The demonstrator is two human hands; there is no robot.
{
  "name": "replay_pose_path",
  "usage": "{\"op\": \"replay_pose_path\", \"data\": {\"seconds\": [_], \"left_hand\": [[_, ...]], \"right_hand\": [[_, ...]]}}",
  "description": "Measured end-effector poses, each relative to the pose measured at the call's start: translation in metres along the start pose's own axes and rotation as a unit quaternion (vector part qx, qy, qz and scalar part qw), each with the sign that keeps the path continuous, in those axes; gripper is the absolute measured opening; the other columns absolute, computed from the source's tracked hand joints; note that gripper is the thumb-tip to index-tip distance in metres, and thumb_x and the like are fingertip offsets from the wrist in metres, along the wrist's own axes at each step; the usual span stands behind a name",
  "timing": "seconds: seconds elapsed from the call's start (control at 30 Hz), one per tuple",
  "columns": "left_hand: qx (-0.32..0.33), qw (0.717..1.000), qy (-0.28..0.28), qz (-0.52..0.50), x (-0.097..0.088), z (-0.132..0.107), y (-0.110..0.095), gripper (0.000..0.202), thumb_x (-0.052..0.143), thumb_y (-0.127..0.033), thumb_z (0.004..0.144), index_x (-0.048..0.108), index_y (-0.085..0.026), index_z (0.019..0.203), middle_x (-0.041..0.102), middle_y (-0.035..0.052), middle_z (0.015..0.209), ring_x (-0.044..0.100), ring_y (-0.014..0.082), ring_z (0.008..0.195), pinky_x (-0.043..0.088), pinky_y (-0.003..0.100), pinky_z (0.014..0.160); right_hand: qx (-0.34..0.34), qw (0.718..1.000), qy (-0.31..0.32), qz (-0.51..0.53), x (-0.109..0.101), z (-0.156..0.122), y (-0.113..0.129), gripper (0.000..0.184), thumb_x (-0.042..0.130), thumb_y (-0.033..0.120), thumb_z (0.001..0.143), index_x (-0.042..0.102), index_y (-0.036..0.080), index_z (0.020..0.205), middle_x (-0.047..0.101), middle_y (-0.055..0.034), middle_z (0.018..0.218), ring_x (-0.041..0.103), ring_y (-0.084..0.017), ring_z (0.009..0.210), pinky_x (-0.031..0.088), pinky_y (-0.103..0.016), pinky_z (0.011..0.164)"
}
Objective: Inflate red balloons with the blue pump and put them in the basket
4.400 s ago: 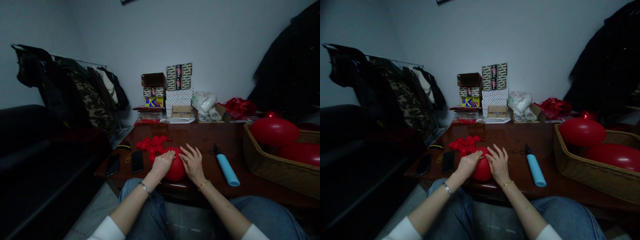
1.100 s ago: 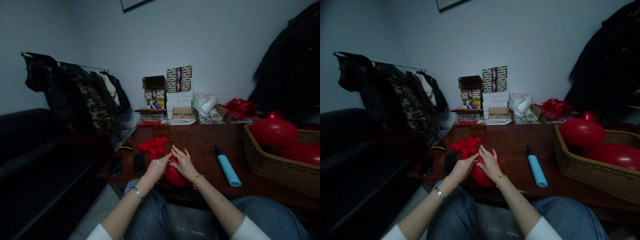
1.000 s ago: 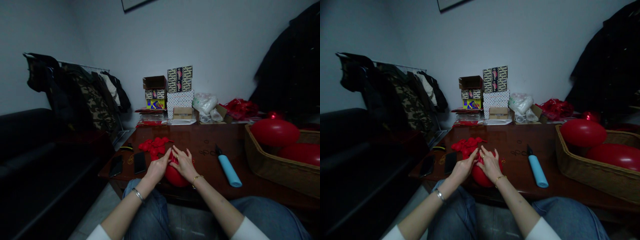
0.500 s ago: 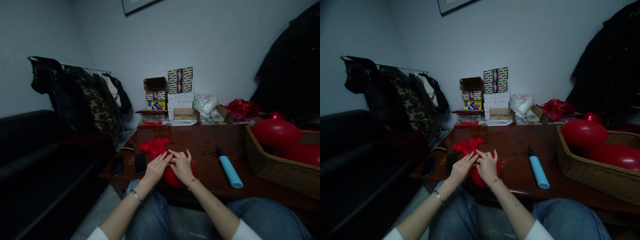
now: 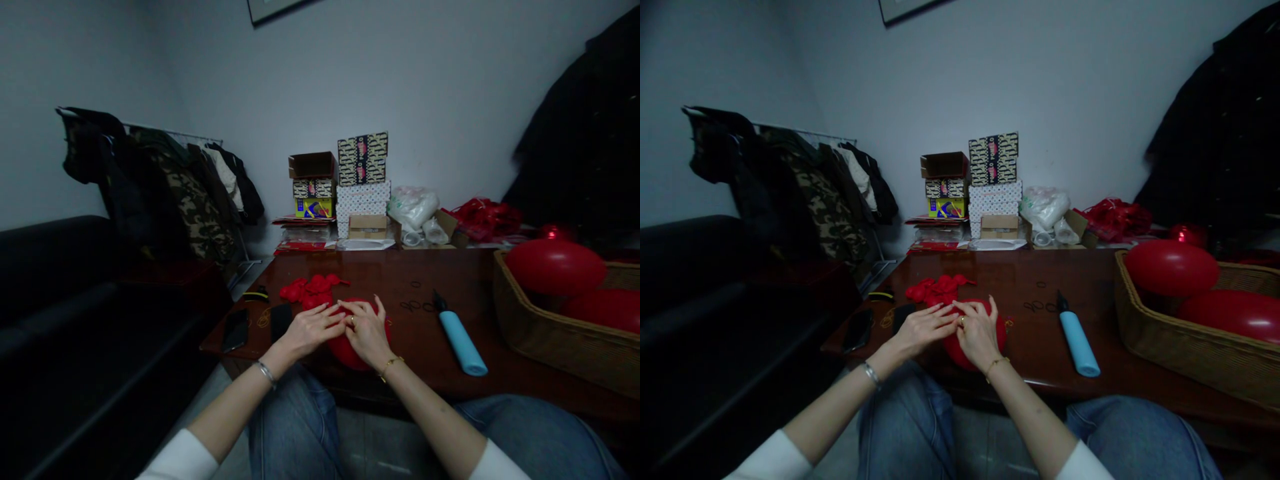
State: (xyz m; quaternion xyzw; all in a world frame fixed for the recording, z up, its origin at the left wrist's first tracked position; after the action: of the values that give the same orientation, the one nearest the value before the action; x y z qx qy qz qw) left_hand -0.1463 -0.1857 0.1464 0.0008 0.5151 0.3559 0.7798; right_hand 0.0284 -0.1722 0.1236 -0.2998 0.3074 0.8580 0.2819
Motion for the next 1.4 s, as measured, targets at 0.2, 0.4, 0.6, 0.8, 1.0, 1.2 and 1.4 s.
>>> {"op": "replay_pose_path", "data": {"seconds": [0.2,0.4,0.6,0.8,1.0,1.2,1.4], "left_hand": [[-0.019,0.999,0.032,-0.02,-0.005,0.005,-0.004,0.03,0.041,-0.019,0.092,0.054,-0.021,0.119,0.063,0.0047,0.118,0.043,0.0147,0.124,0.036,0.038,0.105],[-0.162,0.98,-0.062,-0.094,-0.01,0.008,-0.007,0.021,0.047,-0.025,0.089,0.062,-0.018,0.102,0.066,0.0066,0.11,0.055,0.0172,0.113,0.022,0.048,0.11],[-0.135,0.984,-0.056,-0.099,-0.011,0.015,-0.005,0.016,0.053,-0.028,0.086,0.066,-0.022,0.093,0.067,0.0062,0.11,0.052,0.0223,0.116,0.0,0.059,0.107],[-0.1,0.991,-0.032,-0.083,-0.009,0.01,-0.003,0.019,0.05,-0.029,0.088,0.067,-0.027,0.095,0.061,0.0042,0.12,0.039,0.0227,0.127,-0.004,0.062,0.105],[-0.047,0.997,-0.007,-0.066,-0.006,0.011,-0.005,0.021,0.047,-0.029,0.089,0.066,-0.031,0.098,0.061,0.0004,0.12,0.04,0.0205,0.127,-0.011,0.063,0.102],[-0.024,0.998,0.032,-0.053,-0.014,0.023,-0.008,0.021,0.046,-0.026,0.09,0.06,-0.03,0.105,0.058,0.0004,0.124,0.039,0.0183,0.127,-0.015,0.062,0.102],[-0.035,0.996,0.053,-0.063,-0.023,0.027,-0.013,0.019,0.046,-0.024,0.089,0.057,-0.027,0.105,0.061,0.0011,0.116,0.046,0.0171,0.117,-0.004,0.058,0.107]], "right_hand": [[-0.013,1.0,0.004,0.004,0.001,-0.002,-0.004,0.021,0.051,0.015,0.076,0.067,0.029,0.077,0.064,0.0035,0.114,0.048,-0.021,0.11,0.003,-0.058,0.106],[-0.027,0.999,0.017,0.006,0.001,-0.004,-0.007,0.017,0.055,0.023,0.078,0.068,0.032,0.072,0.063,0.0059,0.114,0.042,-0.024,0.119,0.004,-0.062,0.104],[-0.022,0.999,0.023,0.007,0.001,-0.007,-0.007,0.017,0.055,0.019,0.077,0.068,0.03,0.073,0.064,0.0052,0.112,0.038,-0.024,0.123,0.004,-0.059,0.105],[-0.014,0.999,0.04,0.027,0.0,-0.008,-0.007,0.018,0.055,0.017,0.075,0.067,0.029,0.069,0.063,0.0056,0.115,0.031,-0.023,0.128,0.003,-0.058,0.105],[-0.012,0.998,0.052,0.035,0.003,-0.009,-0.008,0.018,0.055,0.017,0.075,0.066,0.028,0.065,0.067,0.0017,0.1,0.029,-0.023,0.13,0.003,-0.057,0.106],[-0.026,0.998,0.047,0.031,0.006,-0.012,-0.013,0.019,0.054,0.014,0.072,0.065,0.027,0.064,0.067,0.0008,0.098,0.029,-0.024,0.13,0.003,-0.058,0.105],[-0.045,0.998,0.043,0.032,0.001,-0.013,-0.015,0.017,0.056,0.016,0.074,0.065,0.027,0.065,0.064,0.004,0.113,0.027,-0.023,0.131,0.003,-0.057,0.105]]}}
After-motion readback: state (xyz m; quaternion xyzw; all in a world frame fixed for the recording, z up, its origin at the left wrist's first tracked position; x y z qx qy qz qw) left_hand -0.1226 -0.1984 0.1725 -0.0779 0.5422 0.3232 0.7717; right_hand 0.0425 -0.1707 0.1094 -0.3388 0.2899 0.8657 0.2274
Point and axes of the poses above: each hand's wrist, its own z-axis towards the middle knuckle, its own x-axis out of the palm, y = z × x, the point moved 1 cm from there along z, towards the middle knuckle
